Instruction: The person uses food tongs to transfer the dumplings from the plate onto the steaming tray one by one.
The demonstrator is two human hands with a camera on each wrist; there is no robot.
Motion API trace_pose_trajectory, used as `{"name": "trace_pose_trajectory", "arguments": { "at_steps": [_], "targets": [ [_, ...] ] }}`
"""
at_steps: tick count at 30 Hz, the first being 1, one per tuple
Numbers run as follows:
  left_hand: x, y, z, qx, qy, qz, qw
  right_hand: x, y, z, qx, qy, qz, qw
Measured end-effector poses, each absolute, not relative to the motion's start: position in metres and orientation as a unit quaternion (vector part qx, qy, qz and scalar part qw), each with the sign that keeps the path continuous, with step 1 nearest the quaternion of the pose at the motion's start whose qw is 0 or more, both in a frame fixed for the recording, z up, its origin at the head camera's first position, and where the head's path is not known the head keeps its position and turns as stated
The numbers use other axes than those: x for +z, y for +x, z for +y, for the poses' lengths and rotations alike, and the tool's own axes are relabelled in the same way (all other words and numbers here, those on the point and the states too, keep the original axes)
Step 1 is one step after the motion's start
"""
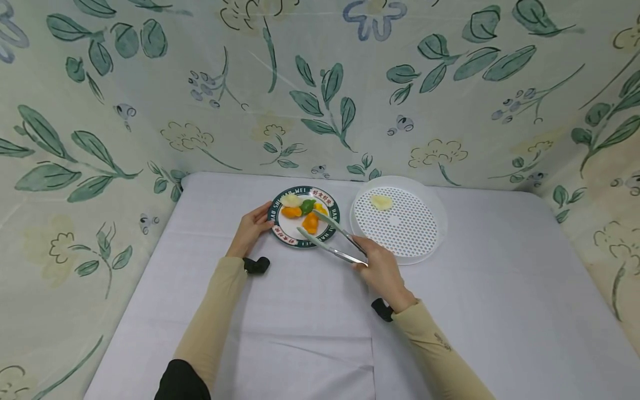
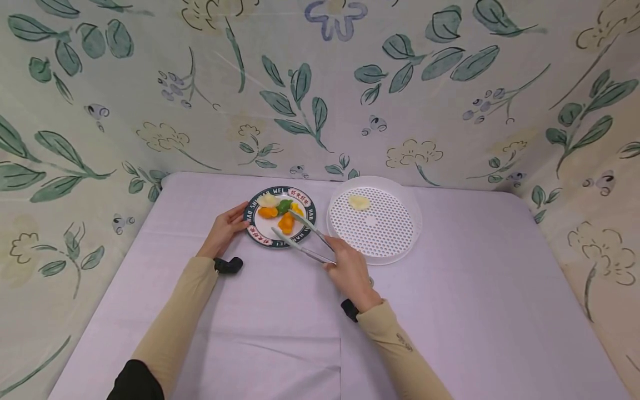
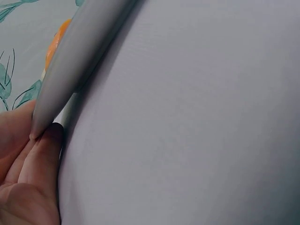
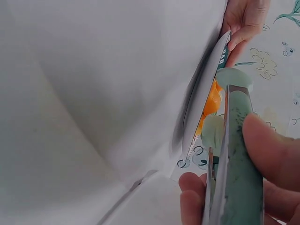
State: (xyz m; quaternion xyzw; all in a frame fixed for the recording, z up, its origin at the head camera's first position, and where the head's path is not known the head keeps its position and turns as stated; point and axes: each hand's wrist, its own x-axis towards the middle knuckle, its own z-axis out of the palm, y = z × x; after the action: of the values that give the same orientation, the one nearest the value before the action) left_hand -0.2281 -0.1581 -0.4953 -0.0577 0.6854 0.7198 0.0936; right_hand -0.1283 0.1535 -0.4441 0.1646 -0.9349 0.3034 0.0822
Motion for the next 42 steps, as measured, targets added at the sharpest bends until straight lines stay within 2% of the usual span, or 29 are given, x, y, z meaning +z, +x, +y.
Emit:
{"name": "trace_pose_trajectory", "arguments": {
  "at_steps": [16,42],
  "targets": [
    [-0.494,-0.228,-0.157,0.727,-0.057,0.678,0.094,-0.442,-0.136,0.142,0.279,0.165,-0.944,0.061],
    [-0.495,-0.228,-0.157,0.723,-0.056,0.683,0.093,-0.436,-0.135,0.151,0.317,0.207,-0.922,0.079]
  ]
}}
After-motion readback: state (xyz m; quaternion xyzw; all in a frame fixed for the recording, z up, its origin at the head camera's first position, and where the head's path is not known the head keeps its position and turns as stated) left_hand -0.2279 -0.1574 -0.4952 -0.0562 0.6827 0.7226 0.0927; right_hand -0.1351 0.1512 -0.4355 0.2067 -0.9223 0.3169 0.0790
